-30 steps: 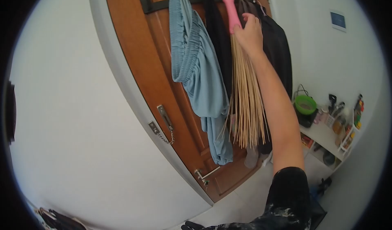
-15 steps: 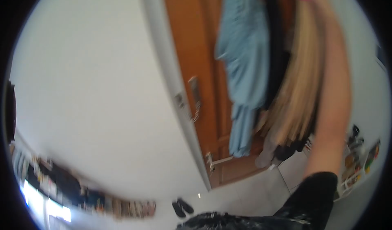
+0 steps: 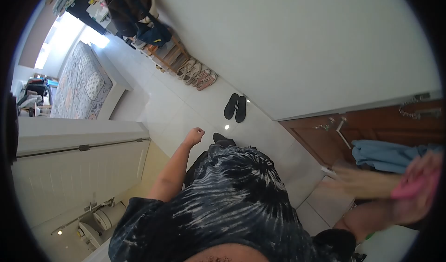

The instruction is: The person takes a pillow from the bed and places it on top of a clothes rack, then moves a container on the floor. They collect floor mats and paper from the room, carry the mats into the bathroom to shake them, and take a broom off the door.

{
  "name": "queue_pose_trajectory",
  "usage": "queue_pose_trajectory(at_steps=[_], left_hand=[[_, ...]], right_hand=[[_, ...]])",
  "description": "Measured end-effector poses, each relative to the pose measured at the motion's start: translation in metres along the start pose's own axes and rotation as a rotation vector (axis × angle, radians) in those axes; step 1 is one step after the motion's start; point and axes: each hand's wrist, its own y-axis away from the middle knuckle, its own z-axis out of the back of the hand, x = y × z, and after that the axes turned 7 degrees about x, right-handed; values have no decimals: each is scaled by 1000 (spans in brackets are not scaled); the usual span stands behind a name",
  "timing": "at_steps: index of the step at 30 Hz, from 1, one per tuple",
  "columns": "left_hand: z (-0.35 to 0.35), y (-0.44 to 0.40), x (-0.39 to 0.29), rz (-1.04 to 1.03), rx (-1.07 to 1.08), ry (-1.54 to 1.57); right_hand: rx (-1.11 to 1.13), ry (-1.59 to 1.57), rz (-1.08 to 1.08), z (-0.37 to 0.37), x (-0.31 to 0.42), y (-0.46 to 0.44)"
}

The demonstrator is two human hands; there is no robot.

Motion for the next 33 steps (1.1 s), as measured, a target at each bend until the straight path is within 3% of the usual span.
queue_pose_trajectory(at_steps=[5, 7, 9, 10, 13, 16, 20, 25, 33], left_hand=[[-12, -32, 137, 81, -134, 224], [-31, -3, 179, 183, -162, 304], [-27, 23, 202, 342, -228, 315], [-32, 33, 212, 361, -263, 352], [-26, 66, 217, 407, -211, 495], [-56, 79, 233, 430, -379, 567], [-77, 97, 213, 489, -424, 734], [-102, 112, 181, 458, -494, 843], [-180, 136, 149, 595, -634, 1057]], right_hand=[[128, -1, 44, -103, -33, -98], [128, 9, 0, -130, -48, -127], [187, 216, -19, -135, -75, -154], [253, 147, -33, -135, -89, -167], [296, 94, -21, -163, -121, -205], [285, 143, -32, -178, -159, -233], [360, 109, -65, -199, -198, -271], [476, 28, -47, -234, -218, -307], [676, -110, 52, -340, -229, -334]])
